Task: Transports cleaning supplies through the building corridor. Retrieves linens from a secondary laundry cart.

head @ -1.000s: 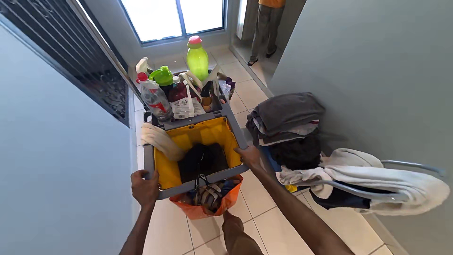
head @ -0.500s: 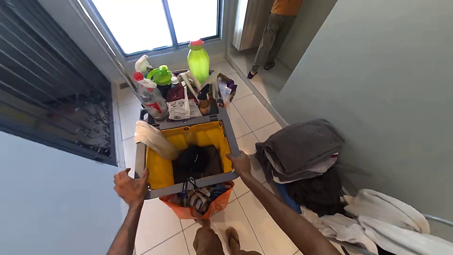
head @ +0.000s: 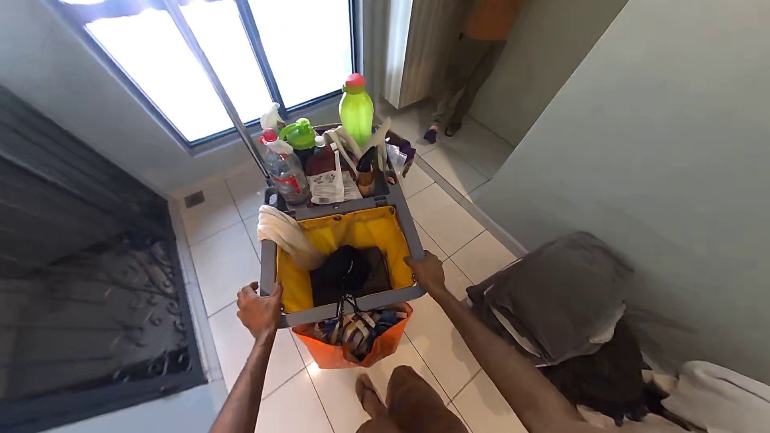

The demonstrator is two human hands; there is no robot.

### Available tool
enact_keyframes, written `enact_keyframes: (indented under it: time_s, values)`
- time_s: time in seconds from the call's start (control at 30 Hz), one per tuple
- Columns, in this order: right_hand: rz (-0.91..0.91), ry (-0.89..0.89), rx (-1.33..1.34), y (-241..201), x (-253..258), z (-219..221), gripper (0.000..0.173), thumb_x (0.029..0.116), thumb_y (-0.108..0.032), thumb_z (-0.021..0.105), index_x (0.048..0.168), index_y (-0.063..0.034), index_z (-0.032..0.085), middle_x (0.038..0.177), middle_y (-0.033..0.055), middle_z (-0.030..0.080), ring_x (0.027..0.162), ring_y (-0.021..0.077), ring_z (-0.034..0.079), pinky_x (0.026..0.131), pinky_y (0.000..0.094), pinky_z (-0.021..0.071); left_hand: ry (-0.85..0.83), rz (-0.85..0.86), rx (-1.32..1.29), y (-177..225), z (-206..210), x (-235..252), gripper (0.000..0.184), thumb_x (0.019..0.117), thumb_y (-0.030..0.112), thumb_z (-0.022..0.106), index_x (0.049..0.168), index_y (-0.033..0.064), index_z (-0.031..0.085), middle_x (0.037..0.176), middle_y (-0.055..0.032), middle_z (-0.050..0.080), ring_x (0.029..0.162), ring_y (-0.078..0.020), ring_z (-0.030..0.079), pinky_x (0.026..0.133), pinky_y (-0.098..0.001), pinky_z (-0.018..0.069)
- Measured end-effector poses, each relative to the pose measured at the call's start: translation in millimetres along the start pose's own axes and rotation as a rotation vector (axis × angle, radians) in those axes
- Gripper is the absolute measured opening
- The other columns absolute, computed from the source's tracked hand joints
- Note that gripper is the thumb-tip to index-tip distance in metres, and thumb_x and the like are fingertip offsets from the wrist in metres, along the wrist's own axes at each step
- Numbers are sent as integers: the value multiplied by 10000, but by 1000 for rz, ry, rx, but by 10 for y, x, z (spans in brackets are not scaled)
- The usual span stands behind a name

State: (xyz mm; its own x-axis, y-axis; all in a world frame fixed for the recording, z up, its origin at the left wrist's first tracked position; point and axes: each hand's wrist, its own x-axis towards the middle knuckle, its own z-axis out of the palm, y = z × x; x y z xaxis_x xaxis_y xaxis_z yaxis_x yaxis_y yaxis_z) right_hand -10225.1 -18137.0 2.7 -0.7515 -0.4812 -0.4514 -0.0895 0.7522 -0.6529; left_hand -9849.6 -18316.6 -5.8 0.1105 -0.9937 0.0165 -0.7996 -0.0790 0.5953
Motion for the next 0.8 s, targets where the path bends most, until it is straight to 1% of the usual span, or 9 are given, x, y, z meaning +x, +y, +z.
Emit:
enact_keyframes:
  time_s: [0.17, 0.33, 0.4, 0.47, 0.57, 0.6, 0.7, 0.8]
  values:
    - [28, 25, 20, -756, 792, 194, 521, 822, -541, 769, 1123, -120, 703, 949, 112, 711, 865, 280, 699, 758, 530, 567, -15, 15, 8, 466, 387, 1126, 643, 863, 507, 739, 1266, 17, 634, 1266, -235, 629, 1198, -430, 584, 948, -646, 455]
    - [52, 51, 68, -1427, 1542, 355, 542, 825, -548, 785, 1120, -102, 700, 937, 111, 704, 846, 268, 691, 756, 509, 563, -32, 43, 16, 895, 796, 2156, 626, 864, 517, 740, 1250, 33, 651, 1258, -230, 635, 1189, -419, 593, 946, -641, 461]
    - [53, 49, 100, -1685, 1852, 398, 553, 829, -544, 788, 1133, -93, 689, 908, 102, 700, 797, 251, 691, 729, 490, 569, -40, 49, 12, 1104, 941, 2549, 609, 870, 502, 747, 1244, 31, 654, 1253, -238, 634, 1183, -422, 596, 953, -640, 465]
    - [64, 42, 115, -1923, 2145, 442, 559, 824, -545, 791, 1139, -94, 687, 900, 100, 703, 789, 250, 693, 724, 489, 573, -42, 50, 30, 1276, 1085, 2896, 600, 875, 505, 745, 1235, 33, 658, 1241, -236, 637, 1172, -420, 599, 946, -638, 466]
    - [77, 49, 121, -2293, 2582, 474, 563, 821, -551, 789, 1133, -95, 685, 908, 105, 702, 809, 262, 691, 735, 503, 566, -57, 58, 48, 1603, 1304, 3417, 597, 886, 509, 726, 1240, 34, 654, 1252, -239, 634, 1187, -429, 591, 954, -645, 456]
    - [80, 49, 118, -2396, 2726, 495, 574, 823, -561, 783, 1143, -96, 684, 920, 107, 704, 825, 266, 695, 745, 509, 569, -61, 58, 50, 1705, 1368, 3576, 598, 887, 514, 722, 1236, 33, 658, 1255, -241, 634, 1190, -431, 591, 954, -647, 457]
    - [107, 45, 76, -2679, 3095, 592, 614, 834, -591, 752, 1201, -107, 669, 1000, 129, 713, 931, 297, 695, 802, 550, 555, -71, 59, 66, 1917, 1552, 4021, 605, 883, 533, 716, 1225, 37, 666, 1254, -240, 639, 1201, -432, 586, 962, -647, 450]
    - [126, 59, 82, -3008, 3447, 654, 619, 843, -591, 742, 1234, -119, 656, 1021, 124, 716, 947, 293, 701, 810, 546, 562, -77, 99, 87, 2165, 1746, 4520, 605, 888, 551, 699, 1209, 39, 677, 1245, -242, 648, 1200, -440, 591, 973, -661, 444]
